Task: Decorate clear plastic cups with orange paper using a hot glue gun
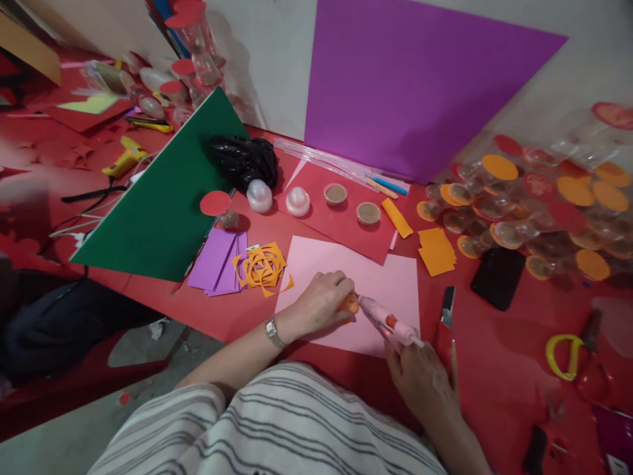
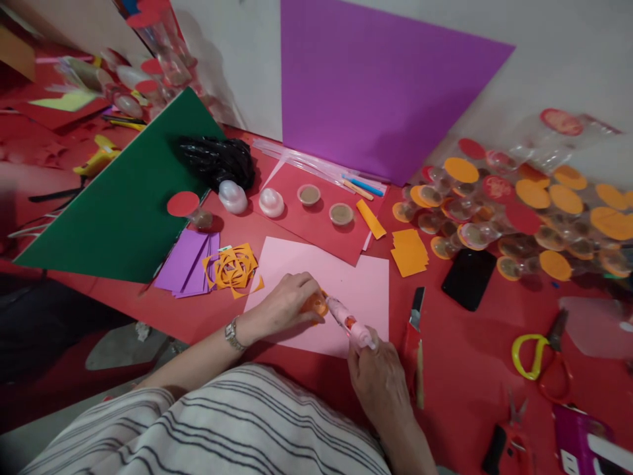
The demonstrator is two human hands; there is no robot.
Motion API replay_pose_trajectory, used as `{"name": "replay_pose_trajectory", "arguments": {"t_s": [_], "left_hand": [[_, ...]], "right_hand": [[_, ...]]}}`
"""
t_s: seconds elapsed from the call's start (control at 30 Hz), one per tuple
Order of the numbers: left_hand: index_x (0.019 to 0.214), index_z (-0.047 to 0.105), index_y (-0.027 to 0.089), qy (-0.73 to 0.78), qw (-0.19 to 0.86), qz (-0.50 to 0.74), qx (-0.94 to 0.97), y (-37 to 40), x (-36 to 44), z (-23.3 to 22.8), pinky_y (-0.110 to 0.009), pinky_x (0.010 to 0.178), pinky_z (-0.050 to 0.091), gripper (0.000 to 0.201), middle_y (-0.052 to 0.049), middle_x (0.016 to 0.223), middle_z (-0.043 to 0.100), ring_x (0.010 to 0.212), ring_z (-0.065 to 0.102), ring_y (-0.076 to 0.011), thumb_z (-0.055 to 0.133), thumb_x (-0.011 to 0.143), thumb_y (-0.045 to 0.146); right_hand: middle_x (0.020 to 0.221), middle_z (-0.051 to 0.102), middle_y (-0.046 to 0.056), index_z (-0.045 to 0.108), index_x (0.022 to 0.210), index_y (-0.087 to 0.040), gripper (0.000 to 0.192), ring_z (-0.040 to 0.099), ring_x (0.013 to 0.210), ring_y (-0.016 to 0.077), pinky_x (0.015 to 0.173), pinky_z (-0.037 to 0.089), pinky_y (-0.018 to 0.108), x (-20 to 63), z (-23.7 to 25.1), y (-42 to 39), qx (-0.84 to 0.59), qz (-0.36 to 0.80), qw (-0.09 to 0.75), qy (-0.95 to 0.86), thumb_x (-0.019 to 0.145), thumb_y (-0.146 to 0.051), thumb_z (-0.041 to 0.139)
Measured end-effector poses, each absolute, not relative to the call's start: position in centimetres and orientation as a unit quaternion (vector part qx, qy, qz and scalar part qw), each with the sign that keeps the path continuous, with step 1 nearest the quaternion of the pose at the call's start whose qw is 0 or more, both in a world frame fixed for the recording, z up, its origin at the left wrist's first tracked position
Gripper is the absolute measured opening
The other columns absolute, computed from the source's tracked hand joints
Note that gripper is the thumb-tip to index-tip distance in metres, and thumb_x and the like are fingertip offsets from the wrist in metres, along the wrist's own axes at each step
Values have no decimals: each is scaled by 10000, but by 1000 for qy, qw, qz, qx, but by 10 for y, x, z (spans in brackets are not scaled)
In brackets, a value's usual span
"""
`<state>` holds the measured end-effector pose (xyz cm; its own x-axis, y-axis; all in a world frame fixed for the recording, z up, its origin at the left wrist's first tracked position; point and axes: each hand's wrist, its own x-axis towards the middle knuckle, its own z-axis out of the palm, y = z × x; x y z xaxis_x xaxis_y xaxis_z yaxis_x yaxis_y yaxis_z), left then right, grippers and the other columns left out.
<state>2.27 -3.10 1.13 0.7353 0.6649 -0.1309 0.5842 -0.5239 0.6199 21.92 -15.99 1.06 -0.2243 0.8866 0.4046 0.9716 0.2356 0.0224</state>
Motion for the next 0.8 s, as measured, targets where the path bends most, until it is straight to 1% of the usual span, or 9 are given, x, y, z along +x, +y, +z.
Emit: {"name": "replay_pose_trajectory", "arguments": {"t_s": [0.13,0.2,0.33,0.43,0.5,0.57,0.63,0.73,0.8], "left_hand": [[1020,606,183,363,321,71,872,-32,22,9,-366,850,451,315,-80,1062,655,974,624,-250,774,858,394],[1039,612,185,359,320,73,874,-34,21,11,-379,867,449,271,-86,1086,654,998,620,-255,749,874,352],[1081,616,186,331,335,66,880,-35,18,20,-401,901,438,203,-100,1145,641,1044,600,-262,663,884,211],[1167,581,196,319,351,67,878,-33,15,24,-398,917,436,306,-109,1202,620,1089,579,-268,638,868,164],[1219,543,195,330,359,75,870,-32,13,23,-403,938,436,402,-116,1236,605,1115,567,-276,708,853,214],[1204,530,188,352,355,78,863,-31,13,21,-415,950,435,498,-116,1221,605,1111,562,-287,808,812,321],[1151,534,185,371,344,74,860,-30,14,17,-417,939,437,568,-109,1174,612,1084,566,-292,869,757,420],[1097,538,185,379,325,62,864,-31,17,13,-399,895,440,597,-100,1124,619,1039,580,-289,885,720,490],[1071,547,183,378,314,50,869,-31,20,12,-387,870,441,557,-98,1109,625,1013,590,-283,873,738,488]], "right_hand": [[701,642,67,582,833,-183,265,550,562,166,542,391,293,222,3,-163,-593,-151,168,-773,1039,-271,441],[671,617,58,572,815,-192,277,554,562,171,550,402,291,224,-2,-167,-606,-146,188,-759,1042,-294,449],[599,548,22,572,876,-192,284,531,534,198,612,455,334,230,-10,-179,-648,-117,220,-720,1052,-362,427],[610,564,34,578,915,-182,329,515,539,211,706,501,395,235,-14,-188,-683,-101,216,-691,1043,-447,430],[655,608,66,587,922,-179,370,561,593,226,762,515,418,236,-15,-192,-692,-90,203,-687,1046,-470,395],[692,638,90,588,888,-184,391,603,639,234,728,514,390,234,-15,-195,-687,-79,192,-696,1053,-453,357],[695,644,90,578,837,-195,394,618,637,223,653,491,343,230,-14,-196,-679,-71,187,-706,1056,-420,342],[681,639,68,580,816,-195,390,613,598,195,611,468,310,225,-9,-196,-665,-68,180,-721,1061,-378,338],[668,628,57,587,817,-191,401,602,570,184,580,451,301,222,-6,-194,-657,-77,168,-731,1065,-350,315]]}}
